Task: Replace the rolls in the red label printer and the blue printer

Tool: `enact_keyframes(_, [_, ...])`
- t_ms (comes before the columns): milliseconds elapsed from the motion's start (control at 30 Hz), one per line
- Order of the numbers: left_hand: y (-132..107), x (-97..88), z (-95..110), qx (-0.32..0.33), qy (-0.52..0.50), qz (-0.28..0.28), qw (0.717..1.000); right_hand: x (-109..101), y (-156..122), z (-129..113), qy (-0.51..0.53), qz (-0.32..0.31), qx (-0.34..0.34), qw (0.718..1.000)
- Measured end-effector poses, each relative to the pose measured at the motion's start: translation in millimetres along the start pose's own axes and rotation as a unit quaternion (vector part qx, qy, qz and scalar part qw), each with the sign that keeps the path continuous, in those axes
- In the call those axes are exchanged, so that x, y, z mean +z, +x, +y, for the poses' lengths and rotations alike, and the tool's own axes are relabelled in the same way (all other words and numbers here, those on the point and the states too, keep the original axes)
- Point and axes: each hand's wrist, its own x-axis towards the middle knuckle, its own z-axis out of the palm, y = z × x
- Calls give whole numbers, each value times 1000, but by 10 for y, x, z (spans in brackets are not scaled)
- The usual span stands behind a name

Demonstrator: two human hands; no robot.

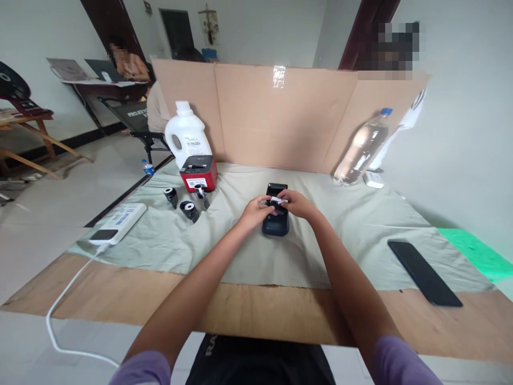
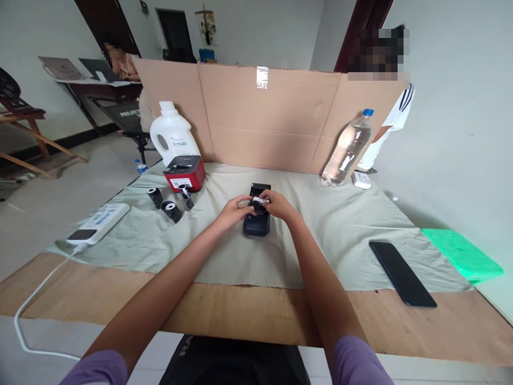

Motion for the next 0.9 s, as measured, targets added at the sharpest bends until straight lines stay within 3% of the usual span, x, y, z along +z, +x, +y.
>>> enact_keyframes(233, [130,-119,-15,-22,20,-39,999,58,40,51,-24,3,-29,999])
enact_keyframes(433, [103,-146,-200,14,9,-43,999,116,89,122,-29,-10,-37,999])
enact_keyframes(533, [116,-101,-276,40,1,-45,998,162,76,116,-88,1,-46,995])
enact_keyframes(667, [140,-69,-375,81,4,-36,996,221,49,95,-140,60,-9,988])
enact_keyframes(767, [106,-81,-414,127,43,-28,991,217,77,121,-109,187,12,976])
enact_keyframes(833, [47,-95,-397,171,122,-29,977,193,119,161,-66,234,-20,970])
enact_keyframes(900, [-26,-105,-355,207,240,-27,948,164,159,199,-11,213,-59,975])
